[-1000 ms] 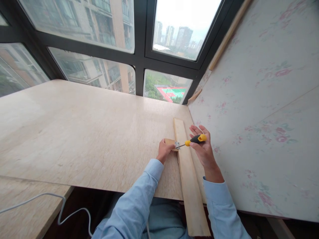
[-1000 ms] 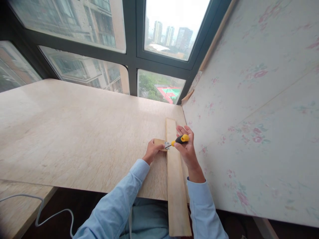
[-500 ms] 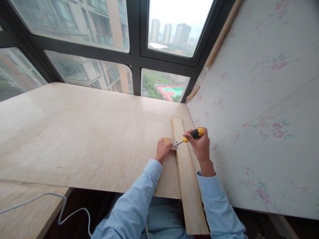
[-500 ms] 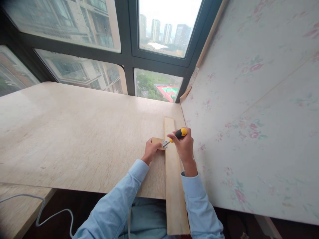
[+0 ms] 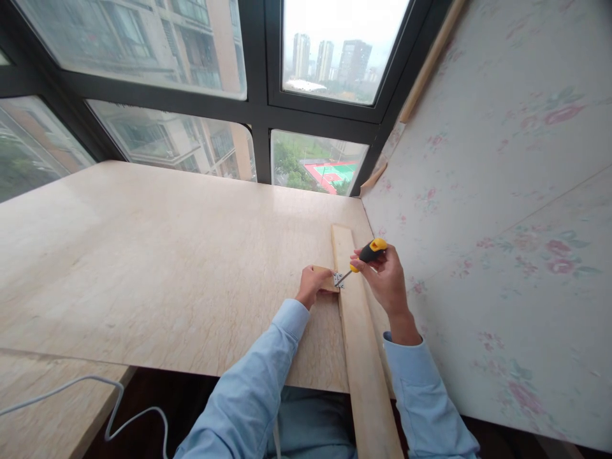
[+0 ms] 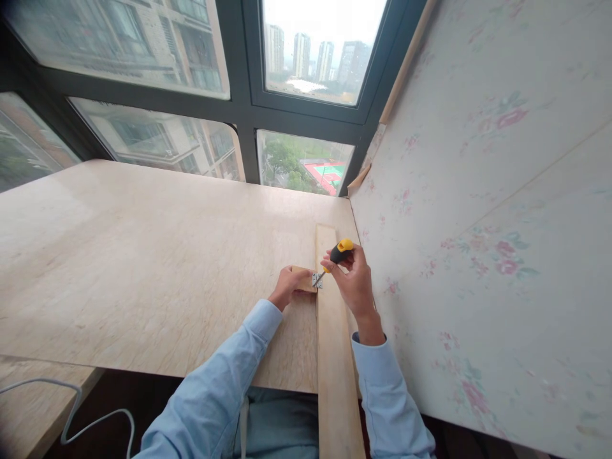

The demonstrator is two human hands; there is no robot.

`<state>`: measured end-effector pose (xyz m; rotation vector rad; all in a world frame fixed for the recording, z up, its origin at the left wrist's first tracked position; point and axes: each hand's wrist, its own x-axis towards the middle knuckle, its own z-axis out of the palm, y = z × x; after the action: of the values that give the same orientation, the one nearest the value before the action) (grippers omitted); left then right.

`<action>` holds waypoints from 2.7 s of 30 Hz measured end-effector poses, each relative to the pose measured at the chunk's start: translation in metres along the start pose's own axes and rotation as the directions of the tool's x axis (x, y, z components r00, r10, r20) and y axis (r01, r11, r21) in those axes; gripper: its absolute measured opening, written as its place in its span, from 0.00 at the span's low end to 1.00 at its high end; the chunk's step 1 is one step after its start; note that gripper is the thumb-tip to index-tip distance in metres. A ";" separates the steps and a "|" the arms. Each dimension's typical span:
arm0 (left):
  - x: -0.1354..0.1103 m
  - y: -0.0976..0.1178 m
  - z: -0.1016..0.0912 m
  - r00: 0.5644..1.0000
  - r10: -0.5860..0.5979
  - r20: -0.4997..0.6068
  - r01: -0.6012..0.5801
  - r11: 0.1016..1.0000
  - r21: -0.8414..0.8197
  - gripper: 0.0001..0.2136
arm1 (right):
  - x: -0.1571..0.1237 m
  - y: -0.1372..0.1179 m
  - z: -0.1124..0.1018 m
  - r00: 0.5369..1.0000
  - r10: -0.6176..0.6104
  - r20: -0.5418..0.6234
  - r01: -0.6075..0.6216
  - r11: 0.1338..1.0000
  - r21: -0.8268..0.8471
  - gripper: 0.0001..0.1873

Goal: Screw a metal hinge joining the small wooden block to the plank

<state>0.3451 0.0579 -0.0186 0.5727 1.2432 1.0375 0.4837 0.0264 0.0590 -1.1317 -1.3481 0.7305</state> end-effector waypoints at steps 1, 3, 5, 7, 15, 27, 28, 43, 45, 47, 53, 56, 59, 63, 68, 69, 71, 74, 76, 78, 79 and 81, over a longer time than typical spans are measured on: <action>0.001 0.001 0.000 1.000 -0.017 0.020 0.017 1.000 0.006 0.13 | 0.002 0.000 0.001 0.998 -0.021 -0.067 0.020 1.000 -0.014 0.25; 0.002 0.003 -0.001 0.998 -0.043 0.049 0.042 0.999 0.028 0.15 | 0.007 -0.001 0.002 0.979 -0.071 -0.190 0.074 0.997 0.012 0.28; 0.003 0.005 0.000 0.998 -0.053 0.045 0.050 0.997 0.057 0.15 | 0.012 -0.003 -0.002 0.954 -0.087 -0.286 0.110 0.992 0.063 0.29; 0.004 0.005 0.002 0.998 -0.055 0.027 0.052 0.995 0.086 0.15 | 0.017 -0.002 -0.010 0.940 -0.056 -0.336 0.088 0.993 0.082 0.30; 0.014 -0.004 0.006 0.998 0.039 -0.042 -0.032 0.988 0.148 0.15 | 0.021 0.048 -0.044 0.953 0.168 -0.252 -0.242 0.923 -0.299 0.31; 0.017 -0.014 0.006 0.982 0.158 -0.101 -0.147 0.983 0.106 0.13 | 0.013 0.090 -0.054 0.925 0.332 -0.184 -0.360 0.617 -0.700 0.20; 0.017 -0.013 0.006 0.981 0.160 -0.107 -0.148 0.983 0.109 0.13 | 0.013 0.092 -0.055 0.925 0.339 -0.172 -0.355 0.611 -0.708 0.19; 0.007 -0.008 -0.002 0.996 0.081 -0.044 -0.080 0.997 0.023 0.14 | 0.011 0.105 -0.058 0.938 0.329 -0.111 -0.283 0.538 -0.794 0.19; 0.006 -0.010 -0.004 0.996 0.082 -0.043 -0.081 0.997 0.019 0.14 | 0.010 0.105 -0.059 0.939 0.325 -0.109 -0.278 0.534 -0.799 0.20; 0.004 -0.012 -0.007 0.996 0.082 -0.029 -0.082 0.997 0.015 0.14 | 0.009 0.105 -0.060 0.940 0.324 -0.106 -0.274 0.530 -0.802 0.22; -0.015 -0.014 -0.017 0.992 0.098 -0.081 -0.100 0.995 -0.025 0.19 | 0.001 0.098 -0.060 0.949 0.309 -0.058 -0.226 0.542 -0.810 0.26; -0.024 -0.014 -0.022 0.994 0.091 -0.065 -0.096 0.993 -0.063 0.19 | -0.008 0.092 -0.060 0.956 0.290 -0.038 -0.196 0.539 -0.819 0.27; -0.030 -0.014 -0.025 0.994 0.073 -0.079 -0.082 0.990 -0.117 0.19 | -0.025 0.085 -0.059 0.984 0.180 -0.008 -0.116 0.601 -0.791 0.30; -0.035 -0.013 -0.027 0.986 0.075 -0.146 -0.092 0.989 -0.113 0.22 | -0.062 0.067 -0.051 0.990 0.069 0.122 0.033 0.731 -0.681 0.32; -0.037 -0.011 -0.026 0.978 0.121 -0.172 -0.142 0.983 -0.114 0.25 | -0.109 0.051 -0.035 0.934 0.227 0.274 -0.004 0.776 -0.631 0.41; -0.038 -0.011 -0.025 0.978 0.134 -0.162 -0.155 0.980 -0.122 0.25 | -0.116 0.051 -0.033 0.923 0.266 0.277 -0.029 0.768 -0.640 0.43; -0.041 -0.009 -0.021 0.974 0.187 -0.125 -0.204 0.969 -0.139 0.26 | -0.126 0.053 -0.031 0.904 0.326 0.275 -0.072 0.752 -0.655 0.45; -0.051 -0.006 -0.011 0.940 0.341 -0.002 -0.339 0.935 -0.106 0.27 | -0.131 0.058 -0.029 0.900 0.350 0.260 -0.107 0.756 -0.646 0.44; -0.060 -0.006 -0.002 0.882 0.454 0.128 -0.458 0.889 -0.002 0.26 | -0.131 0.061 -0.028 0.913 0.335 0.232 -0.130 0.779 -0.614 0.45; -0.069 -0.008 0.006 0.807 0.524 0.270 -0.570 0.811 0.131 0.22 | -0.130 0.064 -0.029 0.926 0.323 0.196 -0.166 0.815 -0.556 0.44; -0.073 -0.010 0.009 0.769 0.540 0.343 -0.620 0.760 0.193 0.20 | -0.130 0.066 -0.030 0.932 0.319 0.175 -0.188 0.834 -0.518 0.44; -0.079 -0.016 0.013 0.698 0.532 0.479 -0.702 0.642 0.309 0.16 | -0.129 0.072 -0.032 0.941 0.318 0.114 -0.241 0.870 -0.431 0.42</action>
<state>0.3643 -0.0156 0.0099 1.6090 0.9762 1.1249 0.5108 -0.0749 -0.0506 -1.6586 -1.5558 0.7945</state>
